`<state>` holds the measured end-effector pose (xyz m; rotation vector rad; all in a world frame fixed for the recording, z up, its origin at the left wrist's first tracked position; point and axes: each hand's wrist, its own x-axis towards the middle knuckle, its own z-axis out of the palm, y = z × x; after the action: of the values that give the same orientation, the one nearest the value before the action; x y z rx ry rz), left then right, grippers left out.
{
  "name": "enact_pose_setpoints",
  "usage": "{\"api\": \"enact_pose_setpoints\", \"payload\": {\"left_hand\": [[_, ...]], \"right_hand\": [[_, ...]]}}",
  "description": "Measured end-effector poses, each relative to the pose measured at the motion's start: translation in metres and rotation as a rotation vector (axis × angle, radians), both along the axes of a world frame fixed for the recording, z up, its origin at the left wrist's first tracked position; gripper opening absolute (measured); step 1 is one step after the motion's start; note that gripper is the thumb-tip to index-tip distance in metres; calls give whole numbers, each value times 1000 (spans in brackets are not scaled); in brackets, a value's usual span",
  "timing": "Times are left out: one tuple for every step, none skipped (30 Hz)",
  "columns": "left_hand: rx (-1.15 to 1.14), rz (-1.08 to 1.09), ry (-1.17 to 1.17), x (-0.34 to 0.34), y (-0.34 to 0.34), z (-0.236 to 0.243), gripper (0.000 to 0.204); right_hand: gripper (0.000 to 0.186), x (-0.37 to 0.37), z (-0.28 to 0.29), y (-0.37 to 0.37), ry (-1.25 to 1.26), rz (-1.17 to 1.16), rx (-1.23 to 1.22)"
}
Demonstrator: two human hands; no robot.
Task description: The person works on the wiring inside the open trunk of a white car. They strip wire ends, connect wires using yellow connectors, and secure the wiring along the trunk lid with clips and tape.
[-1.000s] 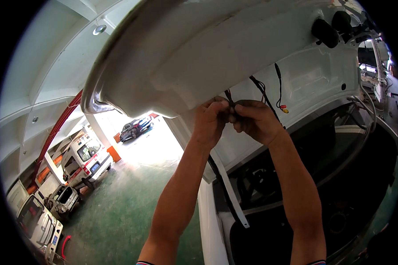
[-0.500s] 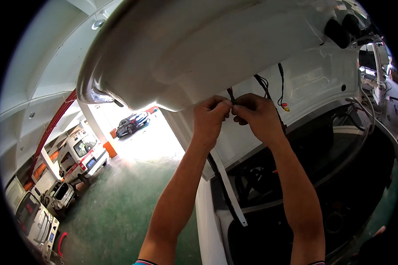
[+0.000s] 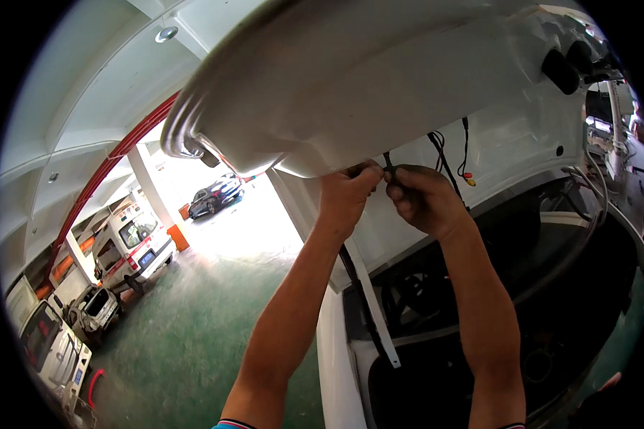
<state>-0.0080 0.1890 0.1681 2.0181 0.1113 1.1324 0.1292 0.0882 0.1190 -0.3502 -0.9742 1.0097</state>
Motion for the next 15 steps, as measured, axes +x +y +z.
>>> {"api": "enact_pose_setpoints", "payload": {"left_hand": [[-25, -13, 15, 0, 1, -2, 14], [-51, -27, 30, 0, 1, -3, 13], [-98, -60, 24, -1, 1, -5, 13], [-145, -88, 22, -2, 0, -8, 13], [-191, -117, 20, -3, 0, -9, 12], [-240, -123, 24, -3, -3, -9, 12], [-292, -129, 29, -4, -9, -8, 11], [-344, -135, 33, -5, -12, -8, 11], [-362, -143, 31, -4, -12, -10, 11], [-376, -155, 28, -4, -12, -10, 11], [-391, -167, 25, -3, -12, -11, 12], [-380, -145, 40, -5, -14, -11, 12], [-366, -123, 57, -8, -16, -9, 12], [-353, -100, 73, -10, -18, -9, 13], [-353, -93, 75, -11, -19, -9, 13]], "right_hand": [[18, -1, -1, -2, -25, -49, -11], [19, -2, -1, -6, -50, -99, -22], [21, -3, -1, -8, -75, -151, -32], [22, -4, -1, -7, -80, -172, -24], [23, -4, -2, -7, -86, -195, -15], [24, -5, -2, -7, -92, -219, -7], [25, -5, -2, -8, -114, -253, -13], [26, -4, 0, -9, -136, -286, -19], [27, -4, 1, -10, -159, -320, -25], [28, -4, 1, -12, -169, -345, -17], [28, -4, 2, -14, -180, -371, -9], [29, -5, 3, -15, -190, -396, -1], [29, -6, 4, -16, -227, -436, 0], [30, -7, 5, -18, -263, -477, 1], [31, -8, 6, -19, -299, -516, 2]]}}
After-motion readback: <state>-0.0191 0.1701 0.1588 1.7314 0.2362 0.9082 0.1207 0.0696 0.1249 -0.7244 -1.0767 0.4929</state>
